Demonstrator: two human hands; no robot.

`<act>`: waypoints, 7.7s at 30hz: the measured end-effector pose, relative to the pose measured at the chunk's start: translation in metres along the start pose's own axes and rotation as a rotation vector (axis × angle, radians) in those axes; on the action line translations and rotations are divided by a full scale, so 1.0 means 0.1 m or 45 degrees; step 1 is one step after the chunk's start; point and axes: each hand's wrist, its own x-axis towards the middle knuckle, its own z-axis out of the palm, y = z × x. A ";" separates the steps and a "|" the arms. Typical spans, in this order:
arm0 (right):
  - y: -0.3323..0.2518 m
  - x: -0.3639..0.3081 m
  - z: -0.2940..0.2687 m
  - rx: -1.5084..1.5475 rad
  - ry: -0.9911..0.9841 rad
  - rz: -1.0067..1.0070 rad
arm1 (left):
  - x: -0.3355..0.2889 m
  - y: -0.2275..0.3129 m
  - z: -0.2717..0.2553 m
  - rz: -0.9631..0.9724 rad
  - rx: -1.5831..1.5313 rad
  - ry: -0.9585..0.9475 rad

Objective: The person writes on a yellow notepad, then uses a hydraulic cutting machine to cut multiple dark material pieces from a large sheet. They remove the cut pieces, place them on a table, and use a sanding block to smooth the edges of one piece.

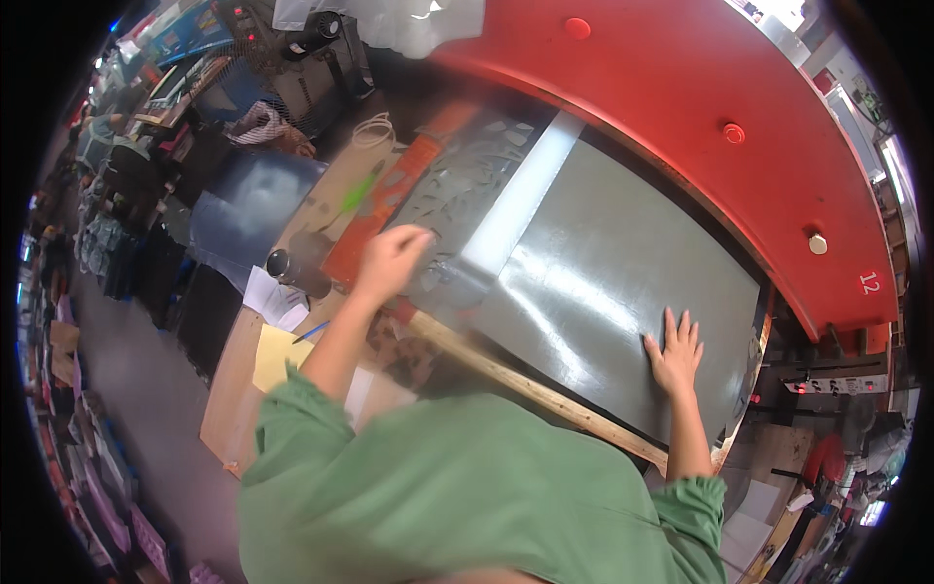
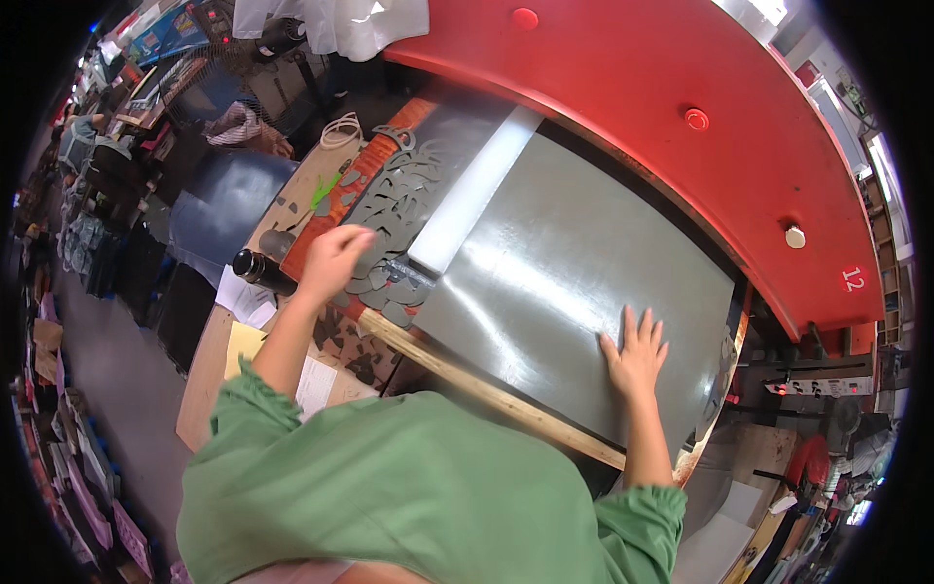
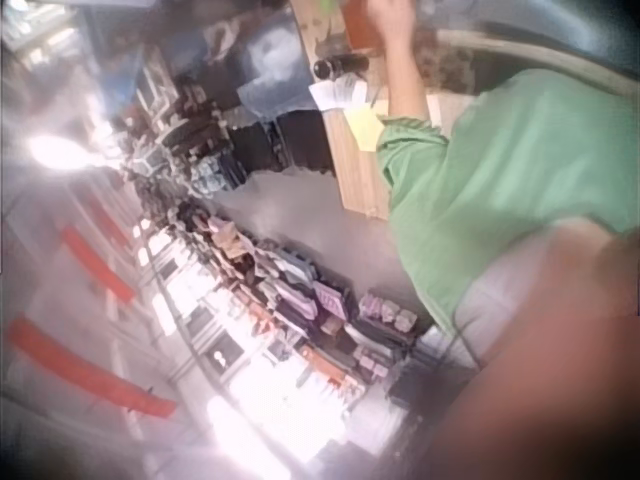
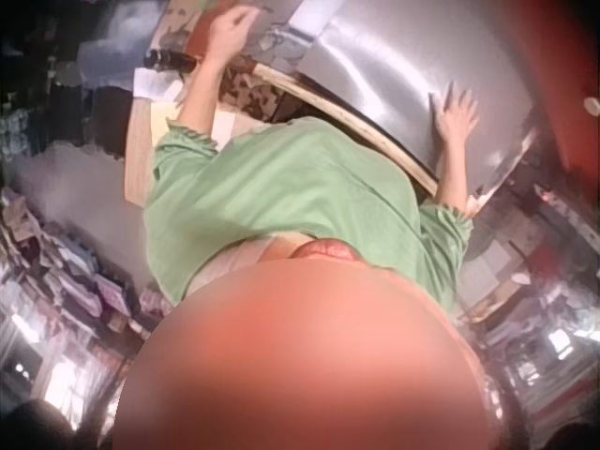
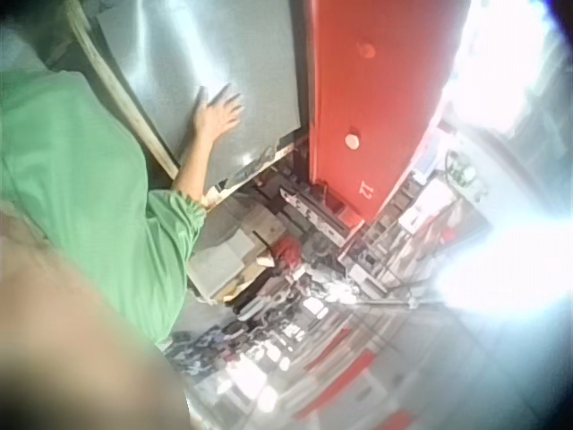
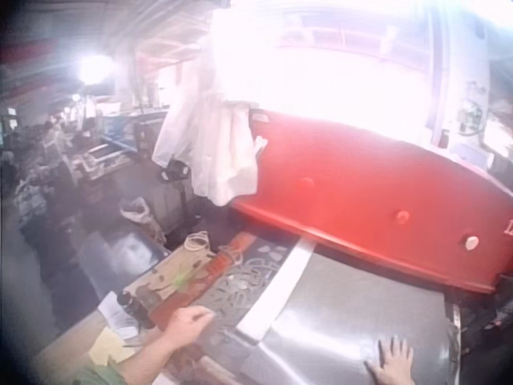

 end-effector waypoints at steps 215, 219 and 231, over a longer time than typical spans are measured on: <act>-2.81 0.67 -0.47 0.345 0.519 -0.508 | 0.23 0.64 -0.61 0.451 -0.668 -0.040; -2.90 0.52 -0.85 1.996 0.035 -0.281 | 0.19 0.67 -0.40 0.793 -0.377 0.006; -3.08 -0.03 -1.17 2.691 -0.649 -0.092 | 0.10 0.60 -0.07 1.045 -0.324 0.229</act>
